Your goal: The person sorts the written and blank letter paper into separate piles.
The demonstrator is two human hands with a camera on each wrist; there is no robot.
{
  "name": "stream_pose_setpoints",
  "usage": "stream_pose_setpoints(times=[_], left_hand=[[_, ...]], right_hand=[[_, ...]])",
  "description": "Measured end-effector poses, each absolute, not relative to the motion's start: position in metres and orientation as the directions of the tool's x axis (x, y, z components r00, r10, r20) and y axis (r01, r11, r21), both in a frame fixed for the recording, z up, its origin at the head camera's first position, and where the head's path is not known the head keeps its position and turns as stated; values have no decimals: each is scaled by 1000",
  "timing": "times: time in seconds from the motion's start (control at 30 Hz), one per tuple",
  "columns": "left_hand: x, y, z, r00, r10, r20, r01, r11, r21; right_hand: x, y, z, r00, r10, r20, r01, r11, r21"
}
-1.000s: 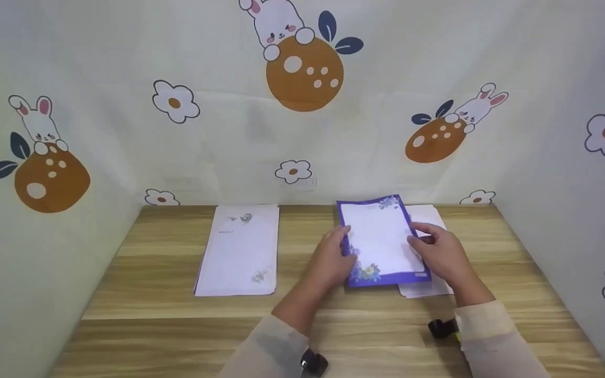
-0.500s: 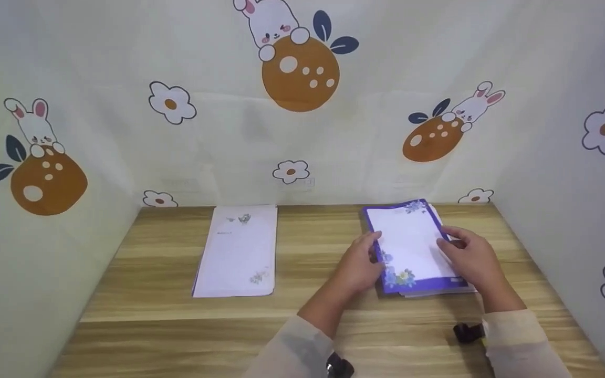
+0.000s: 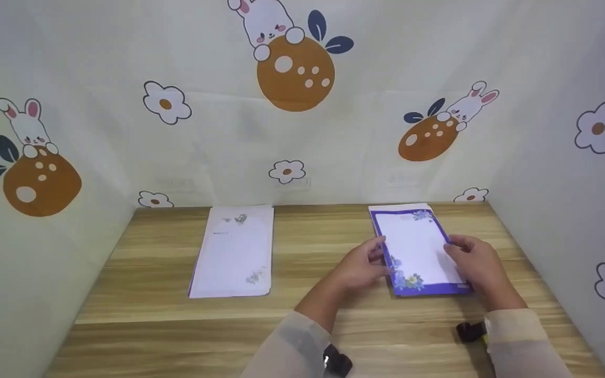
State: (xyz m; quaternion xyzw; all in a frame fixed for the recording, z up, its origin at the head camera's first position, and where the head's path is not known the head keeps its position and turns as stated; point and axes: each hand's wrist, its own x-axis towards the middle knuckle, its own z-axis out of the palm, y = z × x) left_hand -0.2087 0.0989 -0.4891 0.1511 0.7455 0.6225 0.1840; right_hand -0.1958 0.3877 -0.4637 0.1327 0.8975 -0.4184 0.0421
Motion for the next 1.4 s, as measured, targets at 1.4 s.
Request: stream_pose_setpoints(times=[1.4], left_hand=[[-234, -71, -468, -991, 120, -59, -20, 304, 953]], right_hand=[[-237, 207, -446, -991, -114, 72, -124, 563, -817]])
